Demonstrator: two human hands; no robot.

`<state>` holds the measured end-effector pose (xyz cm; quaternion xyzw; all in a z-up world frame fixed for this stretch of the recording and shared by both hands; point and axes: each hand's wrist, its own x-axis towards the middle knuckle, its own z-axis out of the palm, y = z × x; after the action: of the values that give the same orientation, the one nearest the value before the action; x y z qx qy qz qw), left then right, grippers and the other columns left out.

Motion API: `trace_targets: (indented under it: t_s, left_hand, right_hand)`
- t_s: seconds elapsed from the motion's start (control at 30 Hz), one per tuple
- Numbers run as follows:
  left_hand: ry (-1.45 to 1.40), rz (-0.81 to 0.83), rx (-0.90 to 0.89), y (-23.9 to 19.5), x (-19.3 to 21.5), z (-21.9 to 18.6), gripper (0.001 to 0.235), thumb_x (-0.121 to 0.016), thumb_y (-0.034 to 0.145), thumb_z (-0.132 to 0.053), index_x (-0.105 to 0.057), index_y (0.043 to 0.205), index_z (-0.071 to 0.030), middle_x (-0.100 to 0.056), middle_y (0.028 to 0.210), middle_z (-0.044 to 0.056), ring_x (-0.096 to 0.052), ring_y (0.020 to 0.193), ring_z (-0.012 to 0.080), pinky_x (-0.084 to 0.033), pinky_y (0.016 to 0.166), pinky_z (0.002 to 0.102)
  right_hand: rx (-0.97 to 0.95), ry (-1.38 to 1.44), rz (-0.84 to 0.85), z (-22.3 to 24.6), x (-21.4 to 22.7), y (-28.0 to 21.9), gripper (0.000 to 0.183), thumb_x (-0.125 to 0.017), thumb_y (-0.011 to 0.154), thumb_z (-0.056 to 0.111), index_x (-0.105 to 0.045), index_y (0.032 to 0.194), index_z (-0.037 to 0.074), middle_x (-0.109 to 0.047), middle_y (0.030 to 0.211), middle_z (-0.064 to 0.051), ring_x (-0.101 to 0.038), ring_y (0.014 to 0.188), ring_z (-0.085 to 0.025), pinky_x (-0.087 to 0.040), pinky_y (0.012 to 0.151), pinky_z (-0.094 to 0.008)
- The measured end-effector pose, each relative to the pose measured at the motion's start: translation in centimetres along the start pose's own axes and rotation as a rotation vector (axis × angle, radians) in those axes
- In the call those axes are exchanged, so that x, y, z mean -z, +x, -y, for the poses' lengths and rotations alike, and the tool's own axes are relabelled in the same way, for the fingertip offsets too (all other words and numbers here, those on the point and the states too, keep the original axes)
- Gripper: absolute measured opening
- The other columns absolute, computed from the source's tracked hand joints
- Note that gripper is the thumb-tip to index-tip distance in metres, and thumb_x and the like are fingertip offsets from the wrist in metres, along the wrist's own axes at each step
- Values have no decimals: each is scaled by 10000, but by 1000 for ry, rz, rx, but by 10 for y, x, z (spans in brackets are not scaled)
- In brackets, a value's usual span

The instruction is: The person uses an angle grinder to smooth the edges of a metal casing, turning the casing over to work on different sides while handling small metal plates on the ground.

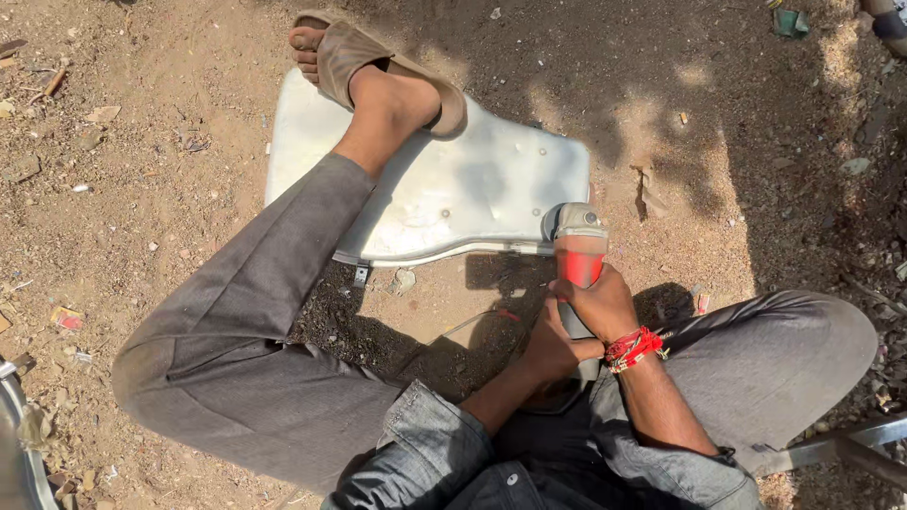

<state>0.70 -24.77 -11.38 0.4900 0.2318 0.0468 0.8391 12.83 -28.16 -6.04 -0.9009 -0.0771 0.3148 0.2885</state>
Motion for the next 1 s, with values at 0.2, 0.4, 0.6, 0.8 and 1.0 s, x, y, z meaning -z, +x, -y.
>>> trace_targets:
  t_s: [0.2,0.4,0.6,0.8,1.0]
  left_hand:
    - [15,-34,-43,6,-1,-8,985,-884,654,-175,-380,1480,10,-539,1400,157,-527,1335,269,-412,1131,406]
    - [-22,-35,0,7,1,-4,926,-892,669,-144,-398,1437,5,-562,1351,157,-561,1271,237,-453,1081,395]
    - [-11,-60,51,19,4,4,920,-876,637,-133,-385,1406,-9,-583,1279,128,-598,1188,219,-491,1014,375]
    - [-136,19,62,7,10,-17,860,-878,661,-161,-488,1397,53,-630,1231,142,-621,1118,225,-520,936,358]
    - [23,1,-61,12,12,-18,887,-874,648,-179,-416,1376,38,-610,1184,97,-611,1074,177,-535,897,342]
  right_hand:
    - [3,-50,8,-9,-1,5,393,-813,703,312,-742,952,16,-766,830,-153,-756,765,-258,-573,716,-381]
    - [-22,-35,25,-8,-7,11,389,-803,704,304,-730,958,19,-760,834,-148,-751,764,-257,-571,709,-385]
    - [-6,-57,41,-9,-11,25,377,-811,698,310,-728,926,21,-760,836,-148,-750,765,-259,-568,697,-383]
    - [-10,-100,72,5,-7,15,339,-793,756,343,-764,890,34,-758,824,-170,-737,750,-263,-536,679,-396]
    - [114,109,-34,-6,-6,17,363,-831,694,311,-755,927,43,-764,826,-94,-733,741,-212,-552,670,-360]
